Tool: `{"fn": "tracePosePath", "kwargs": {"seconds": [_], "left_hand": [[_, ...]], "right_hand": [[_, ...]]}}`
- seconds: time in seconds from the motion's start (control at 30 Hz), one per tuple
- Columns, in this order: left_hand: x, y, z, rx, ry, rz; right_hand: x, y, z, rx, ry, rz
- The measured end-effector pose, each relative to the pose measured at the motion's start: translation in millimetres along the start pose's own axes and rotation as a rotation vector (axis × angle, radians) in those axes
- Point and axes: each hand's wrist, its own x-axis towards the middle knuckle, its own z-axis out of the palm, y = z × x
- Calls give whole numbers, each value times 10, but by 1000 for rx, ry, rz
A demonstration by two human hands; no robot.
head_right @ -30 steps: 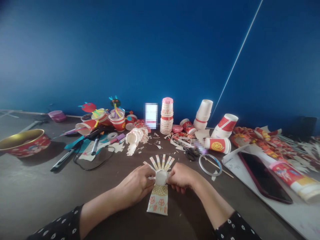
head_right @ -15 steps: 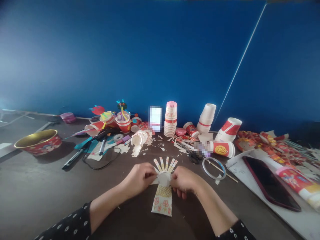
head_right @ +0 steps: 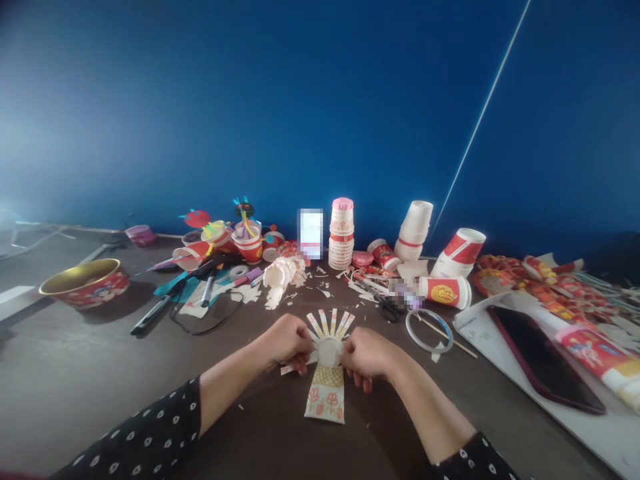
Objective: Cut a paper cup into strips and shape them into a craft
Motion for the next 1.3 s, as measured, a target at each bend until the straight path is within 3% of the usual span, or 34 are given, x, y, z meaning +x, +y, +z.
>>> {"fn": "tracePosePath", "kwargs": {"seconds": [0.37,0.7,1.07,1.3], "left_hand": [[36,91,-32,113,-78,-36],[-15,97,8,248,-6,32],[12,222,15,239,-46,-106],[91,370,18,363,-126,-190]], "right_hand": [[-39,22,1,-25,-9,-35],[-30,45,5,-36,-15,-66],[-66,-71,-12,-47,-45,-22],[-11,-65,14,-33,-41,66]]}}
